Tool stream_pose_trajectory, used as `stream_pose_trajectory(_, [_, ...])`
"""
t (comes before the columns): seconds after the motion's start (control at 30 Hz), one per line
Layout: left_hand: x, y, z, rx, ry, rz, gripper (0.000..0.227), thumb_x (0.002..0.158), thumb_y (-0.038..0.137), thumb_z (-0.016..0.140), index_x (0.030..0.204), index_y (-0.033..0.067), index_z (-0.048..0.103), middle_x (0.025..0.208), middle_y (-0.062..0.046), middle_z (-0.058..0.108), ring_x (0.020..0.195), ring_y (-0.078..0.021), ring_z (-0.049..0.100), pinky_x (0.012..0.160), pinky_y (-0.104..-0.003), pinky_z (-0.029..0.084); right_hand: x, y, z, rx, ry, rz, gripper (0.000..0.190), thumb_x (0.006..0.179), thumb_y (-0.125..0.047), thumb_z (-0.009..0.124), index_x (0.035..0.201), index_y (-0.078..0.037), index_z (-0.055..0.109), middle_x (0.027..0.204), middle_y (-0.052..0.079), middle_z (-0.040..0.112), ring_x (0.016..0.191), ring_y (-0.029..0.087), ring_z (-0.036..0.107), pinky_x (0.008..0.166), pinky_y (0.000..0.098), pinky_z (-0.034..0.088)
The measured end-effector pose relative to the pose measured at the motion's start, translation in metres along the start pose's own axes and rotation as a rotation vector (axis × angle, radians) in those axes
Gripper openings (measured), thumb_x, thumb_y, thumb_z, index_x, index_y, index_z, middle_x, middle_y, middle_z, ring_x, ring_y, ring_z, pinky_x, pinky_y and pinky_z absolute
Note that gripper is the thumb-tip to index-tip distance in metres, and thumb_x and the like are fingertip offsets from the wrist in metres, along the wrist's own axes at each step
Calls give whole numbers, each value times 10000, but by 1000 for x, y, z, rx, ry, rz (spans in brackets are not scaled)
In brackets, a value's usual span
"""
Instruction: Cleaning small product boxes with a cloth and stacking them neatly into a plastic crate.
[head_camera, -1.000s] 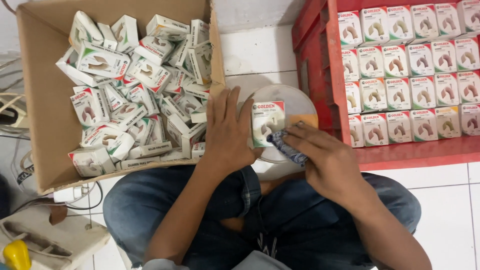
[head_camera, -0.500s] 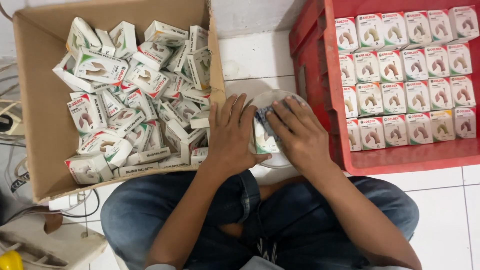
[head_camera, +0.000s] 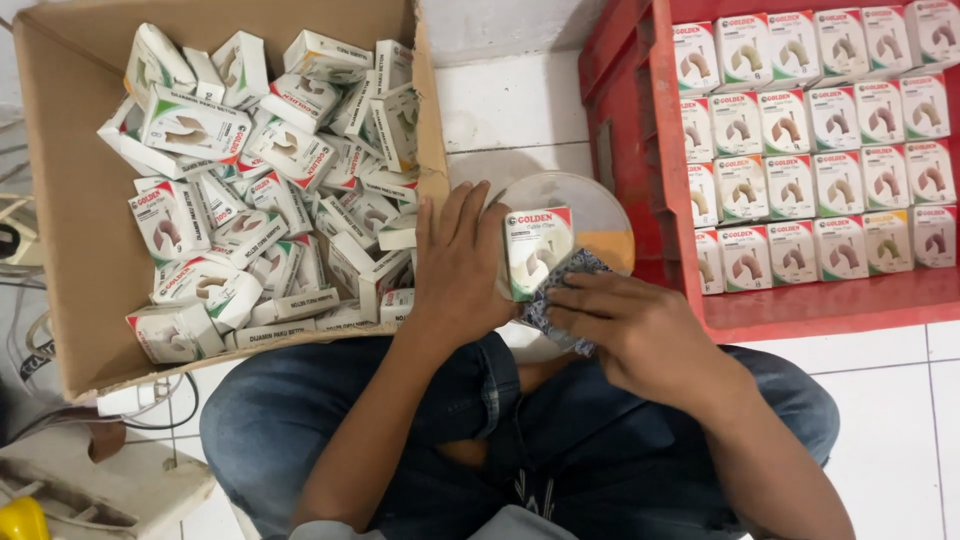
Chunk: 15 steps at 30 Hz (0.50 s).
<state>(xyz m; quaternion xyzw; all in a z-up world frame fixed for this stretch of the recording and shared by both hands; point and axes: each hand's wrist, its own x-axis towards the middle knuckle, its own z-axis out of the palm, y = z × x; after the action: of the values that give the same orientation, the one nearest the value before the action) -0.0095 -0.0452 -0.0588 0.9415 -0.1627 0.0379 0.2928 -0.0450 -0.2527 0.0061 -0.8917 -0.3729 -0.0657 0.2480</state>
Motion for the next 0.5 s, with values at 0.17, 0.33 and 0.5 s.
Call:
stream_pose_trajectory(0.17, [2,-2,-9,-99,40,3,1053,474,412,944,1309,19,438,1431,-225,459,1395,-407,351,1159,-649,82,-6,32,9,-208,124,74,368,869,-56,497,1150,-157,713,1184,42,696,1163,266,639,1006,380,493])
stream_pose_trajectory(0.33, [3,-4,-11,-220,124,-8,1031,536,432,942,1324,-4,440,1380,-193,507,1336,-399,432,1151,-614,164,-8,35,22,-320,75,103,330,883,-126,549,1182,-128,687,1178,113,682,1169,308,629,978,412,491])
stream_pose_trajectory(0.5, [3,-10,-20,-281,215,15,1014,620,431,926,1371,-24,417,1331,-236,515,1262,-447,502,1122,-562,314,-10,31,4,-225,-159,185,379,868,-144,602,1243,-125,652,1236,154,634,1234,388,552,968,503,473])
